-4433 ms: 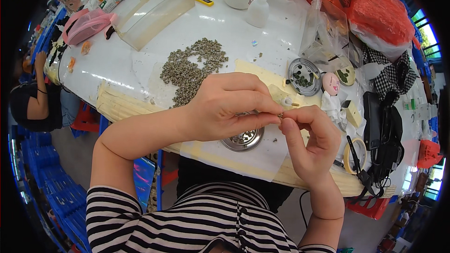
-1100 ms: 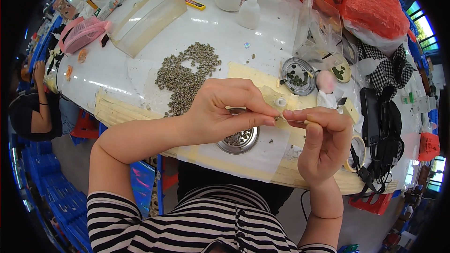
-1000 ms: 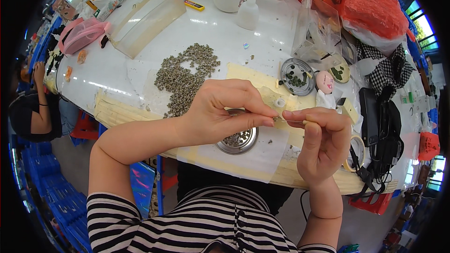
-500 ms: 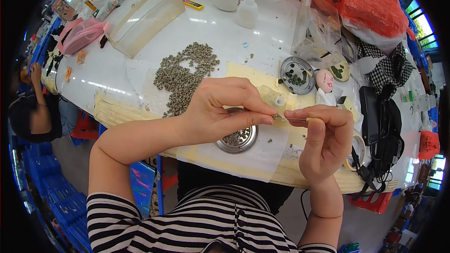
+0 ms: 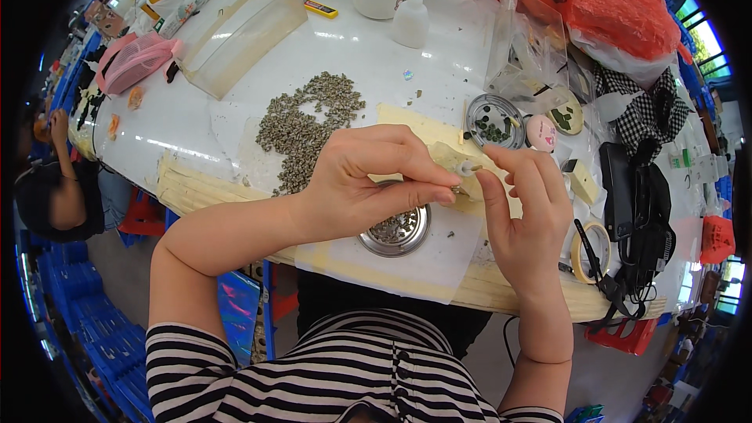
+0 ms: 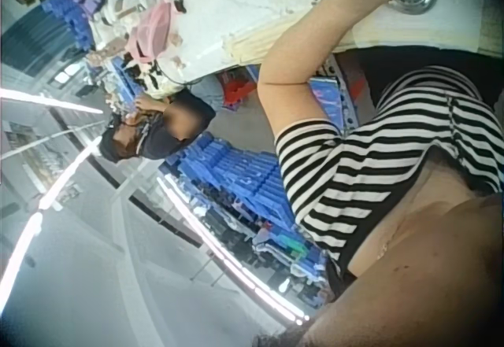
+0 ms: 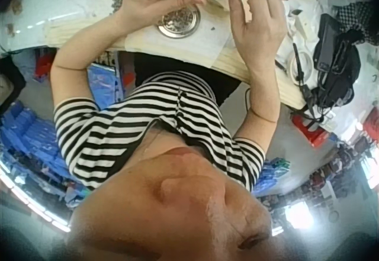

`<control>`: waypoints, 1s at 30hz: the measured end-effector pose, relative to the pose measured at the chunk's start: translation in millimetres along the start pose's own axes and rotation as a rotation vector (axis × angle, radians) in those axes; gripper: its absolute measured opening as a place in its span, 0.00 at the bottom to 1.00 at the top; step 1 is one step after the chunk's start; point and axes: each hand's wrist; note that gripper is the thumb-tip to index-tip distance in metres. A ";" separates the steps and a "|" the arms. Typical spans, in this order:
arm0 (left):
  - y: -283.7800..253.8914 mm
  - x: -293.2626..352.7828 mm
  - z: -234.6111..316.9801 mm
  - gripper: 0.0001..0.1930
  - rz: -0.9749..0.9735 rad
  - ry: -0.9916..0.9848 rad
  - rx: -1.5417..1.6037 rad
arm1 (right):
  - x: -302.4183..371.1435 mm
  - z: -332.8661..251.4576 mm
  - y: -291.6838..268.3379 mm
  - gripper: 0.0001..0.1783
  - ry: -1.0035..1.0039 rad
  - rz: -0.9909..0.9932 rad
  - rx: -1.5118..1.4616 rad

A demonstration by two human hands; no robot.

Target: The person picks up a small metal pin and a small circular component from a tray on a crowded workbench. They use their hands to carefully insert the pin into the center of the component, then place the assembled unit into a separate container.

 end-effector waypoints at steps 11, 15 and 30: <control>-1.1 1.5 1.2 0.15 0.040 0.326 -0.265 | 9.8 -17.9 -1.6 0.03 0.462 -0.162 -0.912; -1.8 2.3 1.7 0.16 0.072 0.386 -0.375 | 10.6 -14.4 0.6 0.02 0.336 -0.145 -0.805; -4.1 -0.4 2.5 0.12 -0.024 0.220 -0.053 | 9.0 -23.5 -4.1 0.04 0.743 -0.240 -1.199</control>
Point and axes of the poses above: each hand's wrist, its own x-axis away from the middle knuckle, its own y-axis out of the palm, z = x × y, and after that the axes turned 11 degrees about -x, right-handed
